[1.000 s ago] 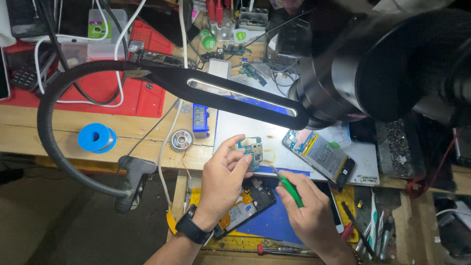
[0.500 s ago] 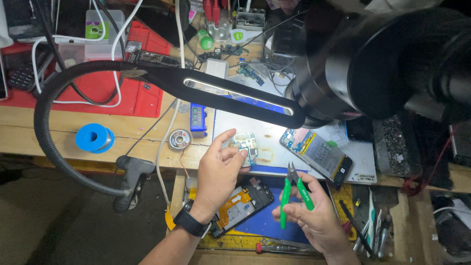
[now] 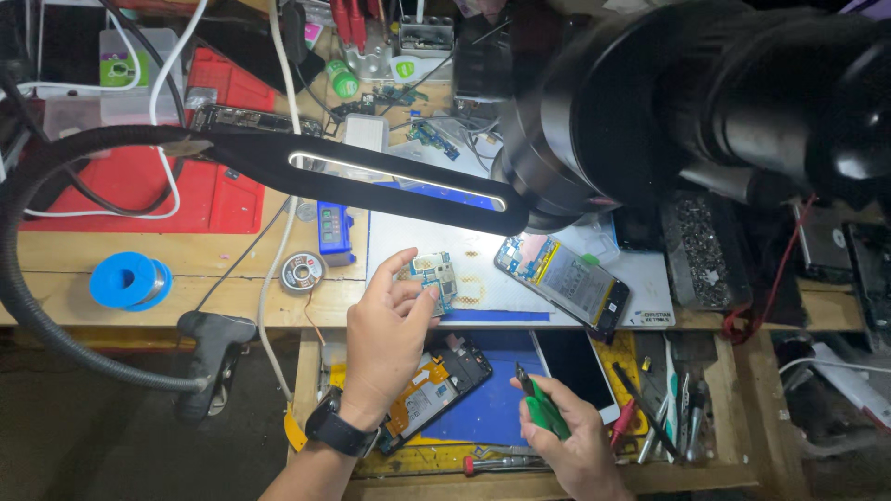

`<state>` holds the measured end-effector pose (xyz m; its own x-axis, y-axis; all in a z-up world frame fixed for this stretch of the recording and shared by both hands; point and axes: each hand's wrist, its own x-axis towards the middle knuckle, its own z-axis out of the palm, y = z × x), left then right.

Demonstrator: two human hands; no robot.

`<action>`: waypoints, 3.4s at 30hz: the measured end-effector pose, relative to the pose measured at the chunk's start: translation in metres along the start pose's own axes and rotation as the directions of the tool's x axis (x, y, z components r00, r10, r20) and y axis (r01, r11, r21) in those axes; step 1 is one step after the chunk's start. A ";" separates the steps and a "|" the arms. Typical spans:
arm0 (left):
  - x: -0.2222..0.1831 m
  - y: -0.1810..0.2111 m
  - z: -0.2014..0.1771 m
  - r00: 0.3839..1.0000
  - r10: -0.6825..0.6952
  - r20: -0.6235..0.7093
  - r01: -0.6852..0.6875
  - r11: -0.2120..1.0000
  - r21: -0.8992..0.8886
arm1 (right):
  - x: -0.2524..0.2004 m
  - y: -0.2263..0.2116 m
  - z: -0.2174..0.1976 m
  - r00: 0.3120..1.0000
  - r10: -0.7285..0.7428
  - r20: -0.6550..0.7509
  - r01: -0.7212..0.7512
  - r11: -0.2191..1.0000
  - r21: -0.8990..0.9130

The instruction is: The person disassembles a mobile phone, disconnects the internal battery and motherboard components, and then places the motherboard onto a testing fixture to diagnose it.

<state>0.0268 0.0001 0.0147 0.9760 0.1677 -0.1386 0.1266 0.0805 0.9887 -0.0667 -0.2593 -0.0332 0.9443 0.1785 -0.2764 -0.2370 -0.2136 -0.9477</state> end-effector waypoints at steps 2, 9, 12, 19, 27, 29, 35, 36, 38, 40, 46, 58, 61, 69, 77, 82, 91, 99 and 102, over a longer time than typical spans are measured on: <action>-0.002 0.002 0.002 1.000 0.029 -0.008 -0.028 0.998 0.053 | 0.001 -0.015 -0.001 0.991 -0.130 0.014 0.131 0.986 -0.101; -0.003 0.001 0.004 0.997 0.068 -0.022 -0.065 0.988 0.137 | 0.049 -0.079 -0.061 0.767 -0.639 0.058 0.393 0.396 -0.830; -0.003 -0.003 0.006 0.997 0.079 -0.016 -0.076 0.989 0.127 | 0.072 -0.098 -0.072 0.792 -0.602 0.095 0.338 0.303 -0.891; -0.001 -0.005 0.007 0.999 0.037 -0.002 -0.037 0.994 0.103 | 0.080 -0.100 -0.073 0.871 -0.489 0.043 0.291 0.444 -0.847; 0.000 -0.005 0.010 1.000 0.012 0.009 -0.013 0.997 0.075 | 0.079 -0.102 -0.072 0.914 -0.393 -0.105 0.110 0.486 -0.867; 0.001 -0.006 0.009 1.000 0.005 0.009 -0.006 0.998 0.061 | 0.078 -0.100 -0.074 0.900 -0.430 -0.068 0.180 0.509 -0.842; 0.000 -0.001 0.009 1.000 -0.002 0.010 0.001 0.995 0.098 | 0.076 -0.098 -0.077 0.932 -0.356 -0.065 0.140 0.520 -0.842; 0.000 0.000 0.009 1.000 -0.010 0.011 0.009 0.992 0.126 | 0.075 -0.099 -0.077 0.929 -0.367 -0.054 0.150 0.504 -0.851; 0.000 0.002 0.009 1.000 -0.012 0.010 0.010 0.987 0.157 | 0.074 -0.099 -0.074 0.911 -0.411 -0.037 0.189 0.496 -0.847; -0.001 0.003 0.008 1.000 0.004 0.007 -0.005 0.986 0.166 | 0.067 -0.098 -0.072 0.894 -0.446 -0.045 0.210 0.507 -0.836; 0.001 -0.002 0.007 0.999 0.033 0.019 -0.035 0.993 0.115 | 0.018 -0.099 -0.073 0.873 -0.418 -0.251 0.046 0.583 -0.811; 0.000 -0.005 0.002 0.998 0.056 0.024 -0.058 0.996 0.072 | 0.048 -0.115 -0.085 0.644 -0.301 -0.703 -0.202 0.820 -0.536; 0.002 -0.009 0.000 0.997 0.045 0.057 -0.043 0.998 -0.045 | 0.065 -0.117 -0.083 0.629 -0.361 -0.689 -0.299 0.706 -0.642; 0.001 -0.003 -0.009 0.994 0.060 0.093 -0.064 0.997 0.038 | 0.122 -0.104 -0.080 0.595 -0.445 -0.669 -0.422 0.536 -0.732; 0.004 -0.004 -0.014 0.989 0.039 0.140 -0.042 0.999 0.016 | 0.139 -0.077 -0.079 0.541 -0.584 -0.605 -0.318 0.524 -0.790; 0.005 0.001 -0.013 0.986 0.011 0.167 -0.019 0.999 0.045 | 0.122 -0.071 -0.089 0.593 -0.585 -0.554 -0.109 0.623 -0.774; 0.006 0.003 -0.011 0.985 0.002 0.175 -0.005 1.000 0.017 | 0.042 -0.084 -0.005 0.891 -0.446 -0.091 0.314 0.748 -0.585; 0.008 0.002 -0.012 0.983 -0.018 0.183 0.018 1.000 0.001 | 0.059 -0.118 0.031 0.706 -0.685 0.179 0.463 0.256 -0.848; 0.009 -0.002 -0.011 0.984 -0.009 0.180 0.015 0.999 -0.032 | 0.063 -0.119 0.030 0.700 -0.684 0.208 0.465 0.215 -0.859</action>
<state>0.0335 0.0128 0.0109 0.9908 -0.0130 -0.1349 0.1355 0.1140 0.9842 0.0140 -0.1936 0.0578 0.7752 0.4706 0.4214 0.5845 -0.7875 -0.1957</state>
